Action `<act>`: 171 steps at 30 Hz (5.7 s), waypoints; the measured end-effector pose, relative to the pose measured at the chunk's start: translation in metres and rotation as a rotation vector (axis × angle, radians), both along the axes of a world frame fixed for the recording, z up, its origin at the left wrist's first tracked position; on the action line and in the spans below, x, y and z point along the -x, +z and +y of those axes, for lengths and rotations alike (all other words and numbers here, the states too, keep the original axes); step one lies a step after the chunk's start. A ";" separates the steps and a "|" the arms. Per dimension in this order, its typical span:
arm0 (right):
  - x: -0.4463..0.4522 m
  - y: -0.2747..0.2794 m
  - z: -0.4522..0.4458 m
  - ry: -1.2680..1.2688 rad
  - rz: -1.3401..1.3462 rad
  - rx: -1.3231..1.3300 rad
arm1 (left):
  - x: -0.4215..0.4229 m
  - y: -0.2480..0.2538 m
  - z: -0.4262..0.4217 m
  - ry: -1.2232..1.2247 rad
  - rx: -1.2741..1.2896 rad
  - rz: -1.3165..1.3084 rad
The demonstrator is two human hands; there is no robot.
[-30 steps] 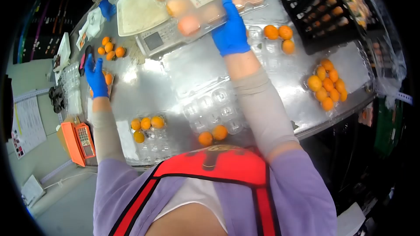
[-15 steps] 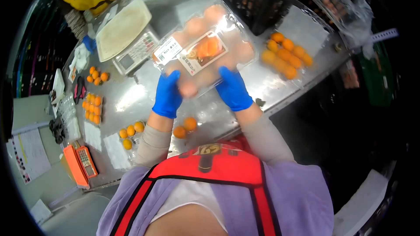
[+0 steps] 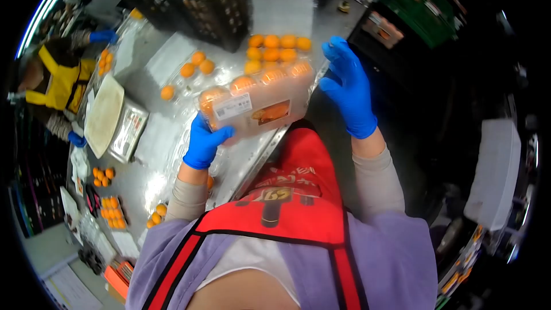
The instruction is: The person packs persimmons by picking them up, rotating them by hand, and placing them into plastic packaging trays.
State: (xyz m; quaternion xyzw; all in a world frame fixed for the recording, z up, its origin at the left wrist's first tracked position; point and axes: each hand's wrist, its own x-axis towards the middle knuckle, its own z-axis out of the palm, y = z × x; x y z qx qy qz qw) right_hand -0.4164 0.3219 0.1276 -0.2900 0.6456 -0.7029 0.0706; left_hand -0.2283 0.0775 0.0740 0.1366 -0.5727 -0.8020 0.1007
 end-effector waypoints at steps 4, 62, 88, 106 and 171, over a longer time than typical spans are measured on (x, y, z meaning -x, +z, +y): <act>-0.007 0.014 0.025 0.014 0.290 -0.175 | 0.022 0.005 0.022 -0.194 0.137 0.037; 0.321 -0.086 0.220 -0.301 -0.367 -0.059 | 0.352 0.004 0.171 -0.057 0.823 0.189; 0.357 -0.081 0.195 -0.149 -0.442 0.007 | 0.309 -0.028 0.149 0.139 0.710 0.003; 0.196 -0.085 -0.050 0.747 -1.270 0.022 | 0.151 -0.017 0.100 0.465 0.128 -0.038; 0.525 -0.240 0.204 -0.189 0.153 -1.205 | 0.276 -0.048 0.149 0.182 0.255 -0.283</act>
